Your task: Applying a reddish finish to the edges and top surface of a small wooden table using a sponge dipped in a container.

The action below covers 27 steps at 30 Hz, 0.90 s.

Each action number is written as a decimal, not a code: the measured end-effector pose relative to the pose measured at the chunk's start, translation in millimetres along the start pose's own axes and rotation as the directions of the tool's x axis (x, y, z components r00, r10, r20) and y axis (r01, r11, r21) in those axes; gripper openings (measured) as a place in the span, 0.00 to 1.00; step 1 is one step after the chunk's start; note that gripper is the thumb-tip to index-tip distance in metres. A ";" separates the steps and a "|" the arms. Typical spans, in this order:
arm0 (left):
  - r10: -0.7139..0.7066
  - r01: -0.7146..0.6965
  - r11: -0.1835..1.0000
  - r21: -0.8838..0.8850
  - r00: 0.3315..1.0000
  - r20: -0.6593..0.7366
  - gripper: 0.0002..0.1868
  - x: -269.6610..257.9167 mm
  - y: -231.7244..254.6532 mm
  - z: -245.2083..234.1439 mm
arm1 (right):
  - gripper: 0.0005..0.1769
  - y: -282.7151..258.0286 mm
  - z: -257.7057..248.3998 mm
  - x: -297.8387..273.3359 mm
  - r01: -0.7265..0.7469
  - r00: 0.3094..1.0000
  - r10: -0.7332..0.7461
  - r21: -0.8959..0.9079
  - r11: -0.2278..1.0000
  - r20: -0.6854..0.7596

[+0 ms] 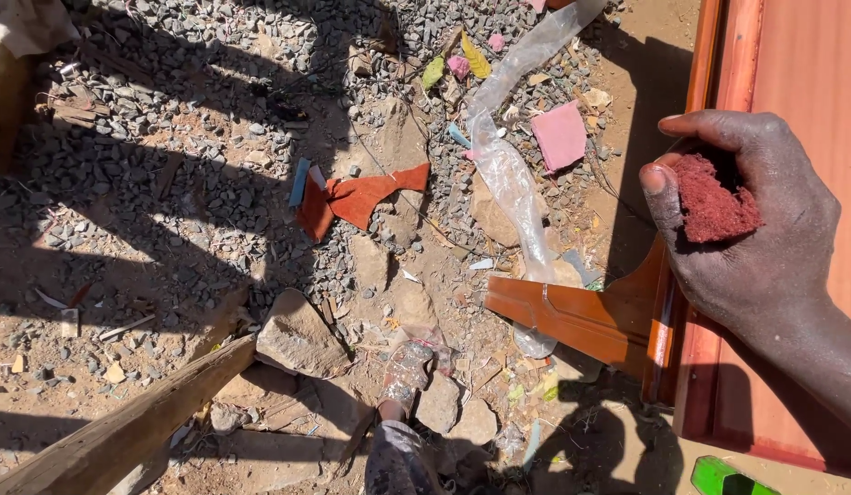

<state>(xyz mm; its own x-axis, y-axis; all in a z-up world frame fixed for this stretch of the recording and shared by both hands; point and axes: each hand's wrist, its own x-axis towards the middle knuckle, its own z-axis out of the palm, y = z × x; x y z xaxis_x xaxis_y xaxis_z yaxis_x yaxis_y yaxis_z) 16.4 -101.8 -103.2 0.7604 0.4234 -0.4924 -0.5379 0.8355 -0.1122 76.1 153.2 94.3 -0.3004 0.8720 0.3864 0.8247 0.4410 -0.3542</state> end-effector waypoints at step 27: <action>0.815 -0.594 0.562 0.575 0.281 -0.507 0.15 -136.1 108.6 67.9 | 0.45 -163.2 51.8 -208.2 -0.870 0.328 0.436 0.448 -0.207 0.838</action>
<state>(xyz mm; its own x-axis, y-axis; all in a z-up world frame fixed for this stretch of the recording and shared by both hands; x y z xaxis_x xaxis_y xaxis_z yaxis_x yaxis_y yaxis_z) -120.8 -44.9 10.3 -0.4095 0.6224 -0.6670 -0.5452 0.4193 0.7259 -20.7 -89.3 27.5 -0.1408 0.6559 -0.7416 -0.1238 -0.7549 -0.6441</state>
